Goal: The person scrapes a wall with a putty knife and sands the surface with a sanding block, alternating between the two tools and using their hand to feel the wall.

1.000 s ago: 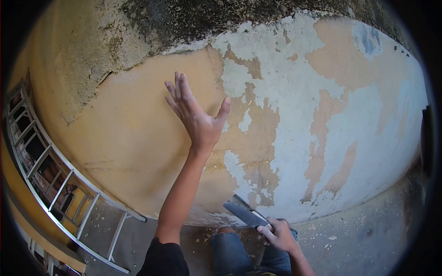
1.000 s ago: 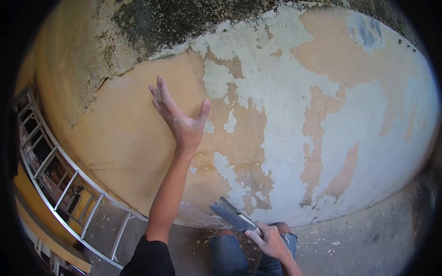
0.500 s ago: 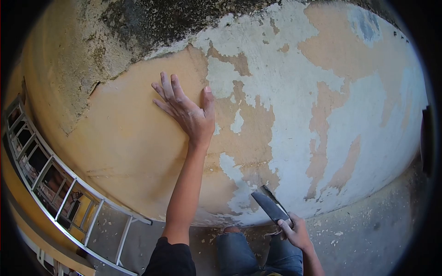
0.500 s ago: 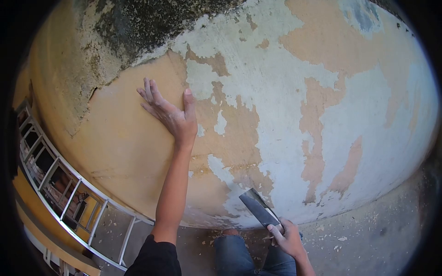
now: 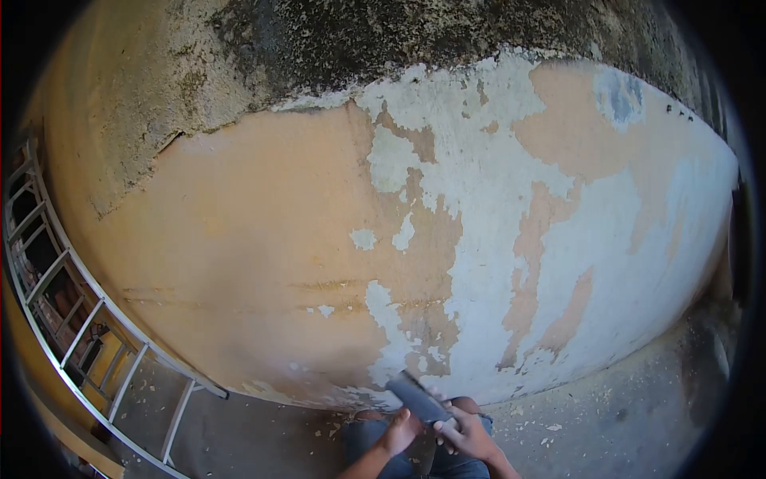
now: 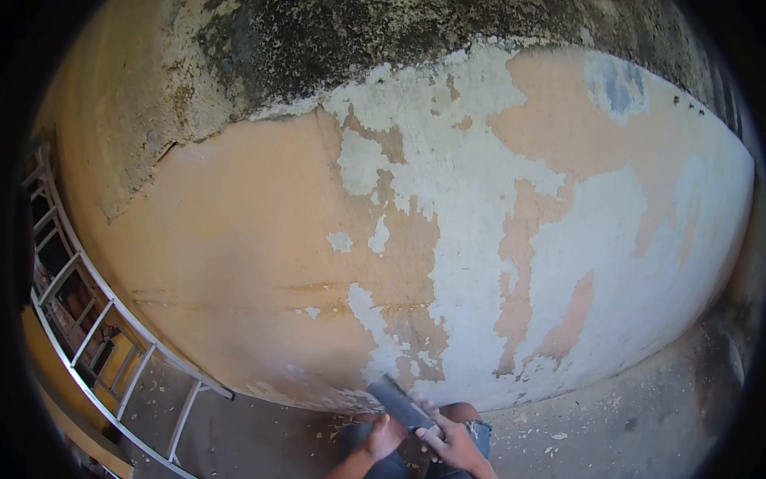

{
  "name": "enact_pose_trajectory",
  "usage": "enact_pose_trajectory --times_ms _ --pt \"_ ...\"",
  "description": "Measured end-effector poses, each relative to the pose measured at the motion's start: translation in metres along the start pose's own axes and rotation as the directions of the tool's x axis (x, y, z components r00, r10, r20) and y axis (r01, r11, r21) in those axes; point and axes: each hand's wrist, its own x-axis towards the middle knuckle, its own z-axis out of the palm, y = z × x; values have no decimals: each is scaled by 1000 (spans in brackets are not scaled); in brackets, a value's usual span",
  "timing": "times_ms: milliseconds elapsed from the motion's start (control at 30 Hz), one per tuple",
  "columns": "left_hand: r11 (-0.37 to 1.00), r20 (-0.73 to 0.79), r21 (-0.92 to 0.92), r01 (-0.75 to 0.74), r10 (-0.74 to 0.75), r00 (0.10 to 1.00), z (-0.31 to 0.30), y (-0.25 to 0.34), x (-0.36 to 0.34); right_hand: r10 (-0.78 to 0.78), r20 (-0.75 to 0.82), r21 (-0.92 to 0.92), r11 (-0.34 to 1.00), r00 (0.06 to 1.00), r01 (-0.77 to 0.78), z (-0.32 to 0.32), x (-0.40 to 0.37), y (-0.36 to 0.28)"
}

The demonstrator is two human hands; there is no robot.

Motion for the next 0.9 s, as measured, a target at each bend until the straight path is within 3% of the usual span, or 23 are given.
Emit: enact_pose_trajectory --times_ms 33,67,100,133,167,200,267,300,333,367,433,467,500,533,567,600,633,767,900 --pt "984 4 -120 130 -130 991 -8 -24 -16 24 132 -227 974 991 7 3 2 -4" --pt "981 19 -143 132 -131 991 -13 -38 -25 85 256 -437 899 963 37 4 3 -6" --pt "963 -73 -229 145 -165 984 -19 -46 -34 89 306 -554 826 948 102 0 11 13" --pt "938 -163 -314 148 -207 965 -24 -49 -39 11 357 -524 830 934 191 -7 14 12" --pt "938 -195 -341 70 -143 970 -33 -48 -35 -70 406 -486 828 911 280 -14 19 7" --pt "902 -177 -432 -1 -84 981 -41 -39 -33 -56 401 -499 823 914 270 -25 28 -5" --pt "849 -185 -520 -91 -7 983 -59 -18 -32 264 443 -750 633 857 193 -51 52 -51" --pt "844 -204 -523 -115 7 979 -69 -10 -33 182 365 -774 604 913 190 -57 55 -83" --pt "889 -210 -446 -102 7 978 -88 -14 -36 110 260 -744 656 959 126 -57 54 -123" --pt "880 -199 -466 -94 -1 980 -107 -24 -41 -168 257 -794 524 952 307 -67 63 -140" --pt "964 -228 -250 85 -145 963 -138 -54 -51 -424 224 -816 410 877 407 -62 69 -203" --pt "960 -222 -268 78 -141 965 -144 -70 -54 -499 203 -791 424 843 441 -55 72 -231" --pt "955 -255 -156 251 -284 924 -149 -86 -61 -598 183 -754 424 781 502 -50 81 -246" --pt "905 -304 -45 422 -415 857 -153 -100 -67 -649 190 -757 381 737 530 -37 82 -270" --pt "905 -299 -52 421 -417 858 -158 -116 -70 -688 230 -837 221 688 500 -28 84 -289" --pt "864 -329 96 494 -441 835 -163 -132 -71 -728 234 -881 122 645 457 -25 94 -300" --pt "795 -363 240 558 -459 811 -150 -126 -71 -761 185 -911 105 622 400 -16 97 -313" --pt "843 -410 224 489 -373 832 -144 -126 -70 -779 192 -934 41 597 354 -14 118 -348" --pt "834 -494 185 520 -378 783 -152 -125 -71 -787 227 -945 -35 574 324 -18 129 -369"
